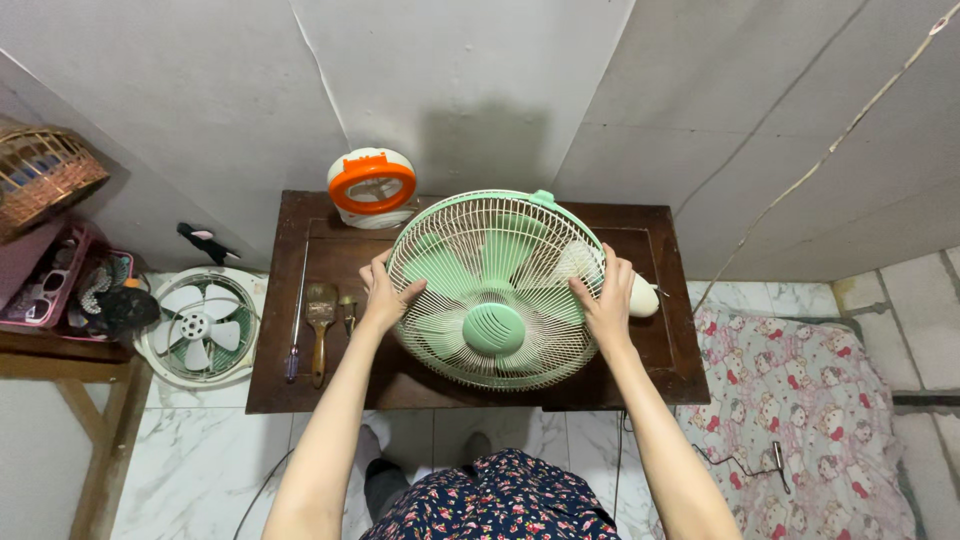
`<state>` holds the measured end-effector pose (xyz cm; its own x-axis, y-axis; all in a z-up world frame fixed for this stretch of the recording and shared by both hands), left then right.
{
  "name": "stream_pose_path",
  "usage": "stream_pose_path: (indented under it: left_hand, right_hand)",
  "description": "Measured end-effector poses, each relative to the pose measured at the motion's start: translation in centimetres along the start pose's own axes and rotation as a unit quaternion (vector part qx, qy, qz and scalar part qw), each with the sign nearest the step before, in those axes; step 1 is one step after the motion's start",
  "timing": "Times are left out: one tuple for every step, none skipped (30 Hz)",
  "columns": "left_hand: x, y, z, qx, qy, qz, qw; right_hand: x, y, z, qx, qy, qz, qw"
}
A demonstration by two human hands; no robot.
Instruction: The person uses a screwdriver to adjust and tighten screws on the front grill of a green electric fan placed on a wooden table. The person repeatedly repositions the grill and secures it in place.
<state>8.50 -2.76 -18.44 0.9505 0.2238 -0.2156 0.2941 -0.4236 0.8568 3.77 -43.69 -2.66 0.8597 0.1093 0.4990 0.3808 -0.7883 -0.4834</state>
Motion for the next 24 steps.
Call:
stream_pose_path:
  left_hand:
    - [-0.1,-0.3,0.0,0.001,-0.001,-0.006,1.0]
    - [-0.1,-0.6,0.0,0.002,-0.001,-0.012,1.0]
    - [-0.2,-0.8,0.0,0.003,-0.002,-0.018,1.0]
    - [-0.3,-0.8,-0.2,0.004,0.002,-0.009,1.0]
    - [-0.5,-0.7,-0.4,0.006,0.007,0.001,1.0]
    - [-0.7,-0.6,-0.5,0.008,0.011,0.011,1.0]
    - [-0.7,-0.7,-0.5,0.004,0.01,0.007,1.0]
    - [-0.8,-1.0,-0.6,0.001,0.008,0.002,1.0]
    - [-1.0,-1.2,-0.7,-0.002,0.006,-0.003,1.0]
    - [-1.1,-1.1,-0.7,-0.002,0.004,0.004,1.0]
    - [-1.4,-1.0,-0.7,-0.001,0.002,0.011,1.0]
    - [-1.3,-0.7,-0.7,-0.002,0.0,0.02,1.0]
    - [-1.0,-0.8,-0.5,0.001,-0.009,0.007,1.0]
    - [-1.0,-1.1,-0.4,0.005,-0.019,-0.007,1.0]
    - [-1.0,-1.4,-0.3,0.009,-0.029,-0.021,0.999]
    - [-1.0,-1.3,-0.2,0.012,-0.032,-0.021,0.999]
    - [-1.0,-1.3,-0.2,0.015,-0.036,-0.02,0.999]
    - [-0.9,-1.1,-0.1,0.018,-0.041,-0.019,0.999]
    - [-0.9,-1.0,-0.1,0.023,-0.041,-0.021,0.999]
    - [-0.6,-0.9,-0.2,0.028,-0.04,-0.019,0.999]
    - [-0.3,-0.8,-0.2,0.032,-0.04,-0.018,0.999]
    - [0.0,-0.9,-0.1,0.041,-0.042,-0.025,0.998]
    - [0.4,-1.0,0.0,0.05,-0.045,-0.031,0.997]
    - [0.3,-1.4,0.1,0.059,-0.049,-0.042,0.996]
  right_hand:
    - [-0.1,0.0,0.2,0.003,0.0,-0.001,1.0]
    - [-0.1,0.0,0.3,0.007,0.001,-0.003,1.0]
    - [-0.1,0.0,0.5,0.01,0.001,-0.005,1.0]
    - [-0.1,-0.1,0.6,0.012,0.003,-0.01,1.0]
    - [-0.2,-0.2,0.7,0.014,0.004,-0.015,1.0]
    - [-0.2,-0.3,0.8,0.015,0.005,-0.02,1.0]
    - [-0.2,-0.3,0.9,0.014,0.006,-0.021,1.0]
    - [-0.4,-0.3,1.1,0.013,0.005,-0.02,1.0]
    - [-0.6,-0.3,1.2,0.012,0.004,-0.019,1.0]
    - [-0.8,-0.3,1.4,0.012,0.003,-0.016,1.0]
    - [-1.0,-0.3,1.4,0.012,0.002,-0.012,1.0]
    - [-1.0,-0.2,1.5,0.01,0.002,-0.009,1.0]
    - [-0.9,-0.2,1.5,-0.003,0.001,-0.008,1.0]
    - [-1.0,-0.1,1.5,-0.016,-0.001,-0.006,1.0]
    - [-1.1,-0.1,1.5,-0.028,-0.004,-0.004,1.0]
    - [-1.0,-0.2,1.5,-0.031,-0.003,-0.004,1.0]
    - [-0.9,-0.3,1.5,-0.033,-0.003,-0.004,0.999]
    - [-0.8,-0.3,1.4,-0.036,-0.002,-0.004,0.999]
    - [-0.8,-0.4,1.3,-0.035,-0.003,-0.003,0.999]
    - [-0.7,-0.5,1.3,-0.035,-0.001,-0.003,0.999]
    - [-0.6,-0.5,1.3,-0.035,0.001,-0.003,0.999]
    - [-0.6,-0.4,1.2,-0.036,0.002,0.004,0.999]
    - [-0.6,-0.3,1.2,-0.038,0.003,0.01,0.999]
    - [-0.9,-0.2,1.2,-0.04,0.0,0.018,0.999]
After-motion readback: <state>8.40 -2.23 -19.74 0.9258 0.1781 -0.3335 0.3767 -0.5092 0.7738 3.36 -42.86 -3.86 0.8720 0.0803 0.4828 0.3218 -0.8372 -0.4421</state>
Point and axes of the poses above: each hand's wrist, its own x-axis towards the middle knuckle, its own z-axis out of the palm, y = z × x, the point moved 10 cm from there along x, towards the middle knuckle, and after that the axes turned 14 degrees about -z, right-handed, at the moved point
